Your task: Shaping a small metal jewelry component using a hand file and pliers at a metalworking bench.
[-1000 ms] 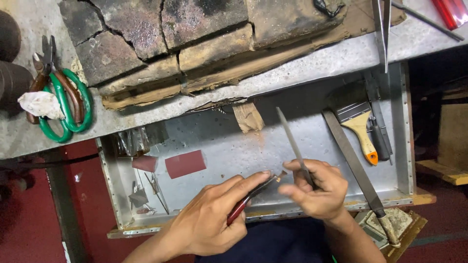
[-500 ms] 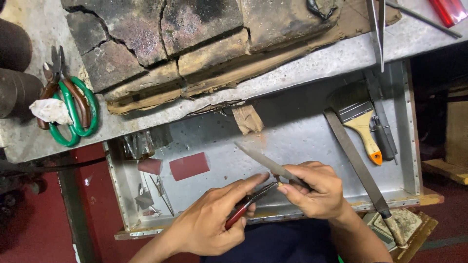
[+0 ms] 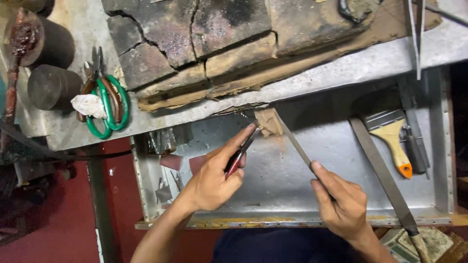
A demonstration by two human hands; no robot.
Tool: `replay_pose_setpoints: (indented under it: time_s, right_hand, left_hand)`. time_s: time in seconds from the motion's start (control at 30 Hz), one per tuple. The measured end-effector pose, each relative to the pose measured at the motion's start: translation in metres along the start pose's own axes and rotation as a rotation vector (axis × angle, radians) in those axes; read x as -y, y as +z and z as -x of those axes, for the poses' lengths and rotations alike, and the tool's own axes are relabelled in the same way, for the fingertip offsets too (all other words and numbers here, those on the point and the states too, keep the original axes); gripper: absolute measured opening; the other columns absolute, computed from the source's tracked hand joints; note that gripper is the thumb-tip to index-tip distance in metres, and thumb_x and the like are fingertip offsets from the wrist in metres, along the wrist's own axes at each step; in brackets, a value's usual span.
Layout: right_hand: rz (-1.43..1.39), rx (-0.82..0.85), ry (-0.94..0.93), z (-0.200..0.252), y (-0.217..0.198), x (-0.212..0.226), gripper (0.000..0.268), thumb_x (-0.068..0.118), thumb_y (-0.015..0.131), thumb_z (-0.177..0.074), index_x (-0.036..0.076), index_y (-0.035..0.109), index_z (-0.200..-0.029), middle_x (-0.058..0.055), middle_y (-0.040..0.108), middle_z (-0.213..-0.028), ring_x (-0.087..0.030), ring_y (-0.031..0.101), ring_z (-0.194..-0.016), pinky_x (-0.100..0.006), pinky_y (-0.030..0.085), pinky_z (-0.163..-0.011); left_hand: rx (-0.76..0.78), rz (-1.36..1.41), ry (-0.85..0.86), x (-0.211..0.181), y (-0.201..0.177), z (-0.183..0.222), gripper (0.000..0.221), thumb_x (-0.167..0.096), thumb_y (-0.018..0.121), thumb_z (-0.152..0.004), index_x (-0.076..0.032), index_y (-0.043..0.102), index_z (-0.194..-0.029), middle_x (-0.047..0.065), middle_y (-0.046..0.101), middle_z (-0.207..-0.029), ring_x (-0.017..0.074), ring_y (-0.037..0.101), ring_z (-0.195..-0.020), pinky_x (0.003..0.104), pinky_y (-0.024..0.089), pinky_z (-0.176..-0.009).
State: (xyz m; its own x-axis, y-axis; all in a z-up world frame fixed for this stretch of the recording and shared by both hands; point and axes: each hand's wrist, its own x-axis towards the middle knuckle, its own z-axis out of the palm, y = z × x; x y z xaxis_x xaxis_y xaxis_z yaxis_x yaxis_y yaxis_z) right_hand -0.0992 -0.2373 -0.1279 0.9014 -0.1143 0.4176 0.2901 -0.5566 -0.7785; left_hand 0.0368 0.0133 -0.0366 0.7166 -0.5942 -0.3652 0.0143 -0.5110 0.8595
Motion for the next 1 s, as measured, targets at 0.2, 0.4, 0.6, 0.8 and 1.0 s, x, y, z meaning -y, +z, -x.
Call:
replay_pose_setpoints:
  time_s: [0.2,0.4,0.6,0.8,1.0]
  right_hand:
    - [0.023,0.064,0.034,0.011,0.003,-0.006,0.037,-0.003,0.066,-0.095,-0.006,0.061,-0.131,-0.015,0.077,-0.103,-0.013,0.063,-0.060,-0.022,0.052,-0.053]
    - [0.032,0.113,-0.011,0.010,0.002,-0.007,0.039,-0.006,0.065,-0.093,-0.008,0.060,-0.131,-0.021,0.071,-0.125,-0.026,0.079,-0.101,-0.028,0.066,-0.086]
    - [-0.012,0.120,0.023,0.007,-0.001,0.005,0.036,0.000,0.064,-0.093,-0.007,0.062,-0.129,-0.020,0.074,-0.119,-0.019,0.081,-0.082,-0.025,0.065,-0.068]
    - [-0.062,0.143,-0.004,-0.004,0.006,0.031,0.040,-0.003,0.062,-0.094,-0.006,0.058,-0.133,-0.006,0.068,-0.075,-0.011,0.056,-0.050,-0.027,0.049,-0.050]
    - [0.091,0.129,-0.047,-0.002,0.005,0.028,0.041,-0.005,0.066,-0.094,0.001,0.062,-0.134,0.001,0.036,-0.061,-0.012,0.031,-0.048,-0.030,0.036,-0.046]
  left_hand:
    - [0.018,0.084,0.018,0.009,0.006,0.000,0.083,-0.002,0.050,-0.089,-0.023,0.025,-0.165,0.001,0.055,-0.097,0.0100,0.048,-0.077,0.025,0.046,-0.078]
    - [-0.257,-0.347,0.412,0.054,0.030,-0.006,0.069,-0.007,0.058,-0.099,-0.014,0.032,-0.163,0.004,0.038,-0.091,0.0181,0.042,-0.078,0.031,0.044,-0.068]
    - [-0.548,-0.670,0.680,0.098,0.043,-0.029,0.069,-0.009,0.064,-0.102,-0.019,0.032,-0.163,0.013,0.058,-0.103,0.0264,0.058,-0.083,0.037,0.053,-0.060]
    - [-0.639,-0.829,0.789,0.120,0.040,-0.046,0.062,-0.014,0.063,-0.108,-0.020,0.033,-0.162,0.017,0.056,-0.100,0.0288,0.051,-0.073,0.042,0.052,-0.067]
    - [-0.575,-0.893,0.723,0.120,0.032,-0.037,0.072,-0.007,0.067,-0.094,-0.023,0.039,-0.158,0.013,0.054,-0.103,0.0270,0.052,-0.074,0.039,0.049,-0.060]
